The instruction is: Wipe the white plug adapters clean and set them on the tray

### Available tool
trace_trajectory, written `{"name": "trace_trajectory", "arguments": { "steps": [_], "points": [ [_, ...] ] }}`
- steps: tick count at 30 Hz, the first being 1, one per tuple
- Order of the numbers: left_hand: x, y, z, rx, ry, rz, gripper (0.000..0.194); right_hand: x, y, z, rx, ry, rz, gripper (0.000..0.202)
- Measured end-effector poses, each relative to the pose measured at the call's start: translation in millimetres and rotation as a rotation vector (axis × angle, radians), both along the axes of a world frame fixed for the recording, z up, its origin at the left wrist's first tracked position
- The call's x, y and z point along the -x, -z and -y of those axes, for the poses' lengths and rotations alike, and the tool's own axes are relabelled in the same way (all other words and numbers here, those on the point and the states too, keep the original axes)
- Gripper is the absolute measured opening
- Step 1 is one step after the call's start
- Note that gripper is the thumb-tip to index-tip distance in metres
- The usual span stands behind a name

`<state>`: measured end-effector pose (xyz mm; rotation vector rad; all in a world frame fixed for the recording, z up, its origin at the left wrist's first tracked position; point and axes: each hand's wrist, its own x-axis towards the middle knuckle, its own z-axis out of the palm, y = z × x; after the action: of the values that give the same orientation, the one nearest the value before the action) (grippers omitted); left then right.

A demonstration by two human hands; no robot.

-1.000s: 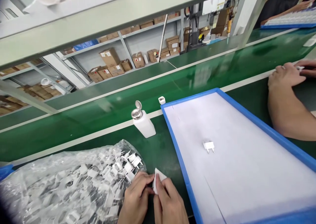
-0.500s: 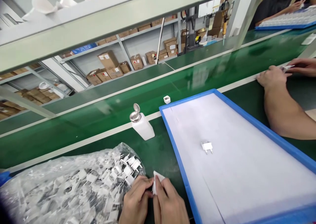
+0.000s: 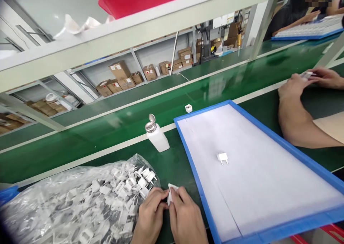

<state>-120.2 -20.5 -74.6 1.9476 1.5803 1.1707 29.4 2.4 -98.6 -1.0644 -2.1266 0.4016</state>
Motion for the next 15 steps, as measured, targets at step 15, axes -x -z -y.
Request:
{"name": "trace_trajectory", "arguments": {
  "steps": [15],
  "points": [
    [2,-2.5,1,0.155,-0.066,0.053,0.043,-6,36.3,64,-0.103,0.087,-0.286,0.039]
  ]
}}
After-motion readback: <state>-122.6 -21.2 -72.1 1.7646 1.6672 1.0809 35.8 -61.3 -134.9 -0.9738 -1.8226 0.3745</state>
